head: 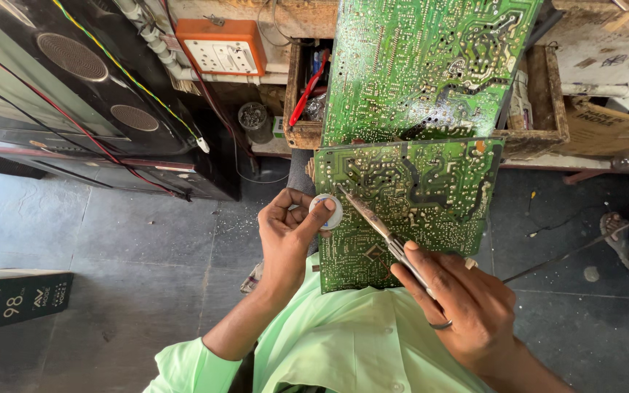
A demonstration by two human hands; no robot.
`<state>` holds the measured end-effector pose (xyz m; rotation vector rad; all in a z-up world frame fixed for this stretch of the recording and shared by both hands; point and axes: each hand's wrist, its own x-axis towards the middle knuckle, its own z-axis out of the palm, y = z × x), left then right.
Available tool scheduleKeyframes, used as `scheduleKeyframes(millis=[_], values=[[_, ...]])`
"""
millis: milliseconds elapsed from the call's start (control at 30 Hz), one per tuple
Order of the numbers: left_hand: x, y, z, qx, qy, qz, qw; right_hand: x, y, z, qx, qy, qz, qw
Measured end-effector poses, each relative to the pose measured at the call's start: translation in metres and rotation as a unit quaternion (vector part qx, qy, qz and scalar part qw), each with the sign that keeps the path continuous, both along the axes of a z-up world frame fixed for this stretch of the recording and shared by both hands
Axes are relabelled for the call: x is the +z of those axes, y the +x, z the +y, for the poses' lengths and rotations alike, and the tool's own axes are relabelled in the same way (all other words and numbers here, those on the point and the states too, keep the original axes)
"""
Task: The person solders a small white circular component onto a green circuit board using a soldering iron and solder wire. They repeatedly heat the component's leads and apply solder to secure it in place.
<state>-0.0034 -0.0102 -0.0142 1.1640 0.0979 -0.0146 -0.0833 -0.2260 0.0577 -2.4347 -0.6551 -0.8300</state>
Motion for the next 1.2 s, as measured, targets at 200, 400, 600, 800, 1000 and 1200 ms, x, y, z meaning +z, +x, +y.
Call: scheduleKeyframes(millis=[200,400,600,800,1000,1200], values=[[0.0,-0.001,0.001,0.0,0.002,0.002,1.0,0.011,0.002,0.0,0.043,-0.042,0.007,0.998],[0.001,-0.001,0.001,0.001,0.007,-0.002,1.0,0.026,0.013,-0.011,0.068,-0.047,0.034,0.996],[0.004,-0.002,0.0,-0.009,0.019,-0.007,1.0,0.026,0.019,-0.015,0.013,0.002,0.064,0.998],[0.002,-0.001,0.003,-0.01,0.018,0.0,1.0,0.015,0.014,-0.015,-0.001,0.025,0.073,0.997],[0.001,-0.001,0.004,-0.018,-0.002,-0.02,1.0,0.0,0.013,-0.02,0.037,-0.006,0.013,0.999],[0.001,-0.003,0.002,-0.019,0.01,-0.035,0.999,-0.005,0.013,-0.026,0.024,0.015,0.023,0.999]])
